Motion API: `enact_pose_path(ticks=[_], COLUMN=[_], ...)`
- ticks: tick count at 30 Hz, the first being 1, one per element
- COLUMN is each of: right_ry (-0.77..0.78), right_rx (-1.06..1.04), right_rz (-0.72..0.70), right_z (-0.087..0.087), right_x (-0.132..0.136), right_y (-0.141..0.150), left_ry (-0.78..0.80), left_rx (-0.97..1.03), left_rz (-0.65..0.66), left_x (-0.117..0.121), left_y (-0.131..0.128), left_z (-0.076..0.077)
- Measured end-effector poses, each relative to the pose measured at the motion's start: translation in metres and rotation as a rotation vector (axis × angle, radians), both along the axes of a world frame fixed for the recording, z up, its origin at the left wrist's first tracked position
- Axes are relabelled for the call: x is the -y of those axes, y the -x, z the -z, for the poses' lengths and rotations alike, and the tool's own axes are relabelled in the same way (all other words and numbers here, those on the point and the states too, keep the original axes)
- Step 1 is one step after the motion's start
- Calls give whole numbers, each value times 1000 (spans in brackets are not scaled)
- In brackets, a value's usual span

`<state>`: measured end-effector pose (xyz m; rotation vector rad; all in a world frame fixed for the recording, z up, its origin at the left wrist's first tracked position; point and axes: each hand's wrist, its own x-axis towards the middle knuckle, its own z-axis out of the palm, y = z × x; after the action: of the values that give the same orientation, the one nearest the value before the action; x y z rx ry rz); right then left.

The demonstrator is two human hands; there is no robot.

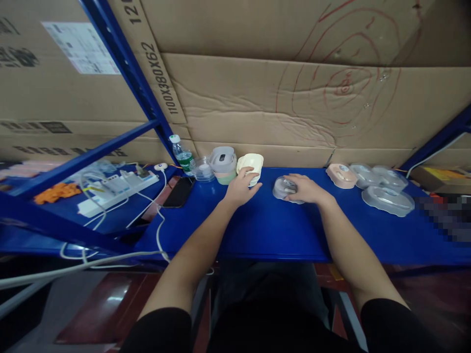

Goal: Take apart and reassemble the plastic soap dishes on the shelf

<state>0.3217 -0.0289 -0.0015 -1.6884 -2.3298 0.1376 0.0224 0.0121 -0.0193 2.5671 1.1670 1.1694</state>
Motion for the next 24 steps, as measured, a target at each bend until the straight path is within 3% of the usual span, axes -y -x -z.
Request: enact_pose_path(ticks=[3,7,12,19,21,24], right_ry=[-28,-138,-86,-38,-10,89], right_rx=[-185,-526,-960,-1107,-1134,-1164], right_rz=[-127,-176,-34,202,224,149], right_z=[-4,-13,-19,-28,-31,-35], right_x=[4,12,18,15,14,15], right_y=[20,37,43,42,40,38], left_ry=[-17,-37,-148,-92,-100,-116], left_rx=[-11,14,158,-55,-68,-3], left_rz=[69,153,57,275,258,171], left_x=[4,7,12,25,24,16], left_y=[-1,-3,-4,-1,-1,3], left_z=[-3,-5,-9,-26,-27,-20])
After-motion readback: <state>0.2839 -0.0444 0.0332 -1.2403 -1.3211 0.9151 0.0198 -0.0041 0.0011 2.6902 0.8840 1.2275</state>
